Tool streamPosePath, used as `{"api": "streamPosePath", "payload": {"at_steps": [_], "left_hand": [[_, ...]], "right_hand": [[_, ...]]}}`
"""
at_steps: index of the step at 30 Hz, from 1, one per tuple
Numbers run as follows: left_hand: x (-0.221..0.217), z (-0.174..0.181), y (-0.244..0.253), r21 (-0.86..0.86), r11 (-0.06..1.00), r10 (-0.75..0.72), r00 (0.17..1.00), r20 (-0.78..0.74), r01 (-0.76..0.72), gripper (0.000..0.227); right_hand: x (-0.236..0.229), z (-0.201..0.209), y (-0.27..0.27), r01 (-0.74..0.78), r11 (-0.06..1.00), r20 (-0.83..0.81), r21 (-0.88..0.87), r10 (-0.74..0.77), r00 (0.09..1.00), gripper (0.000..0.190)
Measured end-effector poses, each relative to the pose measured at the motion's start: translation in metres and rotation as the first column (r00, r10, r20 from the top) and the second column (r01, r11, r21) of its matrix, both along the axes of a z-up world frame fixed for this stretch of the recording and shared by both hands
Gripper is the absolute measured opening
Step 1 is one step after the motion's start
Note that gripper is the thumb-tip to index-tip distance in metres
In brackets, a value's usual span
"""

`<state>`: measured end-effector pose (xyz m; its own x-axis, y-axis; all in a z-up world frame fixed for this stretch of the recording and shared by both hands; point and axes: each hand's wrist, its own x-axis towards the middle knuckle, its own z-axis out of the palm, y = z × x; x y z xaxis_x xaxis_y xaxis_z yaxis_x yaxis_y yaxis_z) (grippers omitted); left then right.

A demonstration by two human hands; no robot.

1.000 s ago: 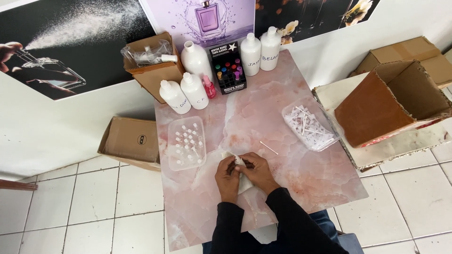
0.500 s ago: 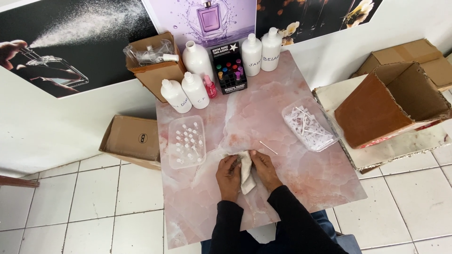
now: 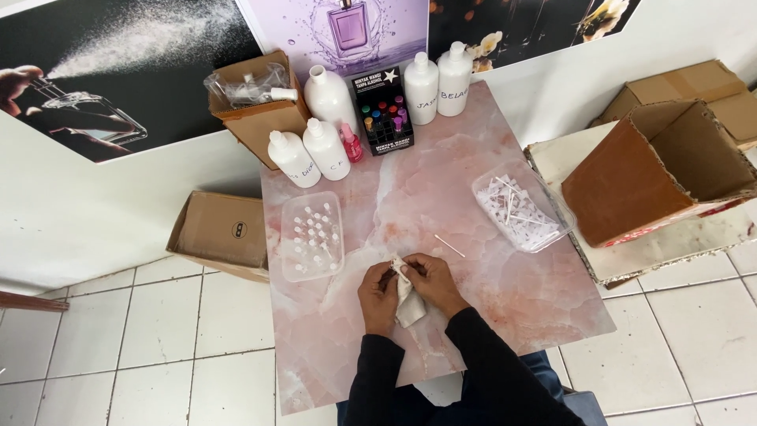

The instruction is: Assembling perfume sample kits by placing small vials and scent sticks into fabric pouches.

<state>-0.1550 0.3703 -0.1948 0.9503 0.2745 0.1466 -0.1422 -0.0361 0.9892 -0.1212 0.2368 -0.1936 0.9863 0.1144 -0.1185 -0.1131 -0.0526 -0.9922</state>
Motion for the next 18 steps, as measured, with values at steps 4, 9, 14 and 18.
{"api": "streamPosePath", "payload": {"at_steps": [4,9,14,18], "left_hand": [[0.003,-0.011,-0.002,0.039,0.998,0.051,0.998,-0.022,-0.050,0.024],[0.003,-0.019,-0.004,0.016,0.996,0.085,0.995,-0.045,-0.085,0.026],[0.000,-0.010,-0.003,0.108,0.993,0.051,0.999,-0.004,-0.050,0.026],[0.001,-0.015,-0.001,0.140,0.990,0.008,0.999,0.035,-0.013,0.029]], "right_hand": [[0.001,0.001,0.004,0.051,0.999,-0.053,0.009,-0.050,0.997,0.028],[0.002,-0.018,0.002,0.143,0.989,-0.018,-0.041,-0.144,0.989,0.014],[-0.013,0.025,-0.002,0.180,0.972,-0.090,0.152,-0.168,0.982,0.028],[-0.007,0.026,-0.002,0.040,0.988,-0.010,0.152,-0.039,0.999,0.017]]}}
